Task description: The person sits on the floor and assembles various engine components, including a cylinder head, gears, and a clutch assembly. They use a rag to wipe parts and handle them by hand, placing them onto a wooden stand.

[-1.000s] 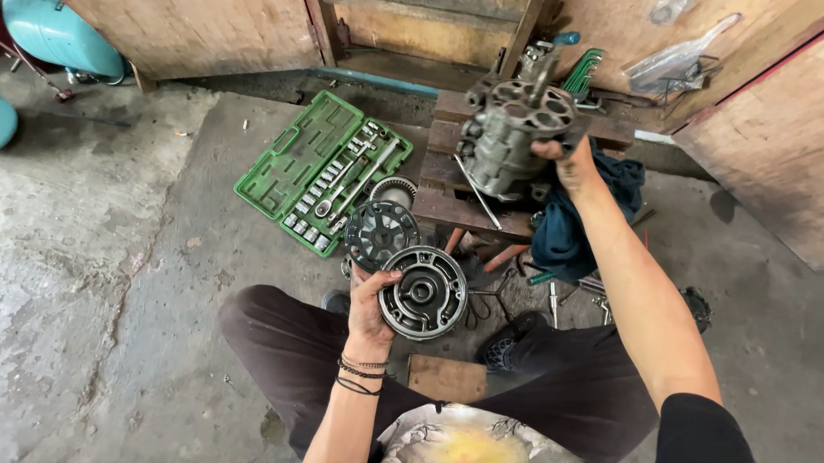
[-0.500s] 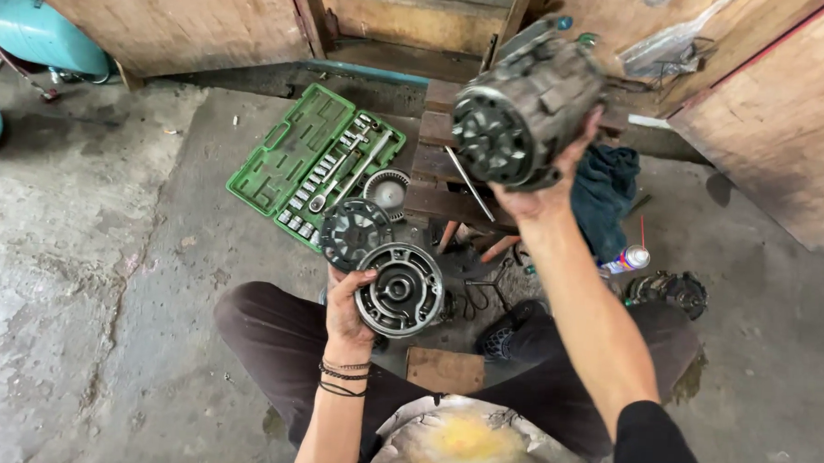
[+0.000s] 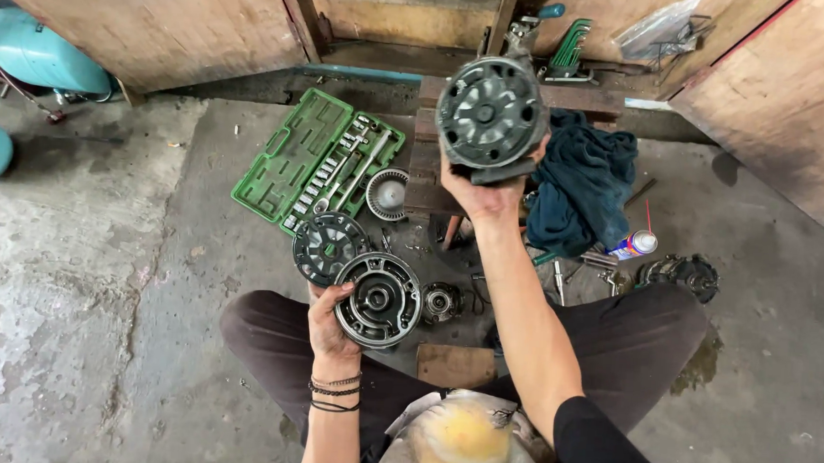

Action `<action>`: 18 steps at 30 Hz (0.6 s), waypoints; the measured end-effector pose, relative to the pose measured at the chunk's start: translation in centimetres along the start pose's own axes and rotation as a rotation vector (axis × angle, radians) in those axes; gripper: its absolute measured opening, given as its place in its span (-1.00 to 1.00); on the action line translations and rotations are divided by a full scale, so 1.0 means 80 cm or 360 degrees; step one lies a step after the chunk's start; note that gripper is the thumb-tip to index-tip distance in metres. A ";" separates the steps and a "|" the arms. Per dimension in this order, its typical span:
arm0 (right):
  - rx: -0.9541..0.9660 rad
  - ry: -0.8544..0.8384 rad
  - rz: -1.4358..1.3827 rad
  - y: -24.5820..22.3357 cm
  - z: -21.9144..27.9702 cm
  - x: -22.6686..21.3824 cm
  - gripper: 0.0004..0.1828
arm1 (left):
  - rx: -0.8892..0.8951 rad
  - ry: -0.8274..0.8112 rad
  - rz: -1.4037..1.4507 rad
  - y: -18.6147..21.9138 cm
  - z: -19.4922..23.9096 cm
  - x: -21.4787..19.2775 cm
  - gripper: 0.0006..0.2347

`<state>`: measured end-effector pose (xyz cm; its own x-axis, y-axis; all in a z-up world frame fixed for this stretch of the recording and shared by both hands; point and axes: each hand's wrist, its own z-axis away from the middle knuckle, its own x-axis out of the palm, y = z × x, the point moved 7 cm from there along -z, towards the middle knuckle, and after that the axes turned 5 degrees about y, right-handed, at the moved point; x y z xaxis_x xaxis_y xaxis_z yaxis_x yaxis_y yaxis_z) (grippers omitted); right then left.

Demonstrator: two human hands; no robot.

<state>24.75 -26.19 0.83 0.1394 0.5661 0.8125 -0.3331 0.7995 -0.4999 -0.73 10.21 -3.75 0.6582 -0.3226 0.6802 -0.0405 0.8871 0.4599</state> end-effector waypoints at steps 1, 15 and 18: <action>0.0021 0.0010 -0.0043 0.000 0.002 0.006 -0.20 | 0.0016 0.0012 -0.0011 0.002 -0.002 -0.001 -0.47; 0.0324 0.0199 -0.0643 0.026 0.023 -0.010 -0.19 | -0.0013 -0.0014 0.0013 -0.004 0.014 0.029 -0.48; 0.0387 0.0230 -0.0778 0.035 0.015 0.001 -0.18 | 0.0031 -0.0031 0.0027 -0.007 0.008 0.024 -0.48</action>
<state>22.70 -24.15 -0.19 0.4523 0.1771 0.8741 -0.4006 0.9160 0.0217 0.09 8.89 -2.31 0.6426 -0.3139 0.6989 -0.0664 0.8860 0.4589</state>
